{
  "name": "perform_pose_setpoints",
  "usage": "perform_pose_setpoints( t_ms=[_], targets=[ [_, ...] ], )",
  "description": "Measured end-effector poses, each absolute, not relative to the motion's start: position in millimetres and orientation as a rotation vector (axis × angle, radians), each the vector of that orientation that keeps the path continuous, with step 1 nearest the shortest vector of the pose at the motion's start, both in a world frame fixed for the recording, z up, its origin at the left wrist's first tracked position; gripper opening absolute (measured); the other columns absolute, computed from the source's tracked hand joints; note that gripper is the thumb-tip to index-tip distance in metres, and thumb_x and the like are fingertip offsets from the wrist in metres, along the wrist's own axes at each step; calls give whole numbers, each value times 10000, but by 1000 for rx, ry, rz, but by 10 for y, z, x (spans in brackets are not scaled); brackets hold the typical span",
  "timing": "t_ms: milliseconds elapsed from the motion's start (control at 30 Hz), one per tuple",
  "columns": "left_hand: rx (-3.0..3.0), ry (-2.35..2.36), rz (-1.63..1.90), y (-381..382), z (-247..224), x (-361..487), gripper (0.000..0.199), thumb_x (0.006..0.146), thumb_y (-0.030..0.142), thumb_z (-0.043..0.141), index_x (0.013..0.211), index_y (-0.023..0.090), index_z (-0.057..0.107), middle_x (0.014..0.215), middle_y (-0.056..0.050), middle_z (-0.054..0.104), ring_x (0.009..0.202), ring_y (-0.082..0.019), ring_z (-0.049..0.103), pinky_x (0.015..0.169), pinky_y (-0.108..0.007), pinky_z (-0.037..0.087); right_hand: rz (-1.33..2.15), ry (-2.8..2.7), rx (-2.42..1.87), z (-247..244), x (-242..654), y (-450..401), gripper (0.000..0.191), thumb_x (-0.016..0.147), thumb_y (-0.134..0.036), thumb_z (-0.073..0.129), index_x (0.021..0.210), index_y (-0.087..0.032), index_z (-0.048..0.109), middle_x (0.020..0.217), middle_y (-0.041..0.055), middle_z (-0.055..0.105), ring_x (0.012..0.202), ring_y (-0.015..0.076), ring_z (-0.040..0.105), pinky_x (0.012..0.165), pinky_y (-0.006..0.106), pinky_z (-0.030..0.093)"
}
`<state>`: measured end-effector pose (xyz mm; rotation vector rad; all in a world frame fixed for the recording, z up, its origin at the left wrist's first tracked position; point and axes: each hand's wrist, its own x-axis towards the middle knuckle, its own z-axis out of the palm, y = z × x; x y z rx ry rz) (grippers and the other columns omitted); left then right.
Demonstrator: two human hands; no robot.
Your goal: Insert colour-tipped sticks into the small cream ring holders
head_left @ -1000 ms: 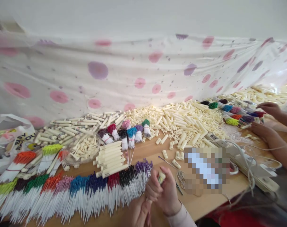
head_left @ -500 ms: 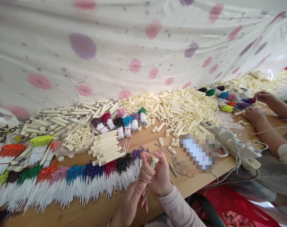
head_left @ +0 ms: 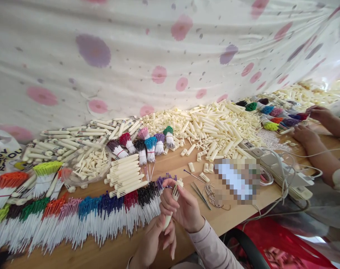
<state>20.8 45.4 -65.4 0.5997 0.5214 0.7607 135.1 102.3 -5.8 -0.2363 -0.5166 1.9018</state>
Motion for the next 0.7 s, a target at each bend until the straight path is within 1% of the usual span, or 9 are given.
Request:
perform_pose_setpoints(
  t_ms=[100,233,333,400,500,600,700],
  targets=[
    [578,492,762,452,-681,211,625,857,786,529,621,219,411,399,83,312,341,-108,456,360,-185,349,1912,-520,-225,-60,1363,1031,222,920,-338,707,1078,-183,690,558,-97,366,488,95,226,486,225,268],
    [559,453,756,444,-727,252,632,866,791,498,603,226,389,380,88,289,301,-106,422,323,-190,313,1912,-517,-228,-80,1386,1035,242,903,-298,717,1109,-174,697,586,-89,382,497,90,243,498,227,282],
    [557,446,759,447,-736,273,634,861,796,503,608,226,392,389,89,292,305,-102,413,325,-190,310,1907,-502,-240,-89,1392,1033,217,888,-261,699,1083,-166,697,577,-93,358,495,90,232,488,221,264],
    [564,453,762,457,-726,267,631,847,791,540,615,220,407,400,88,305,325,-102,429,344,-187,328,1903,-492,-240,-89,1388,1031,206,873,-265,687,1052,-165,695,562,-94,351,487,93,225,475,220,252],
    [580,466,764,473,-703,235,625,851,771,568,614,209,429,409,84,318,349,-100,445,370,-182,345,1901,-478,-237,-82,1375,1022,218,872,-328,656,1020,-172,689,557,-87,365,485,98,239,478,224,264],
    [589,478,771,476,-696,209,625,862,762,561,608,206,432,409,80,321,351,-100,444,368,-182,333,1904,-468,-240,-75,1364,1009,268,869,-382,617,1015,-168,684,562,-78,383,494,105,266,498,235,296],
    [594,483,778,466,-713,201,626,856,763,568,603,207,431,406,76,334,345,-101,443,353,-183,323,1912,-475,-247,-72,1357,998,278,856,-382,597,1016,-169,676,546,-80,386,481,108,266,497,241,308]
  ],
)
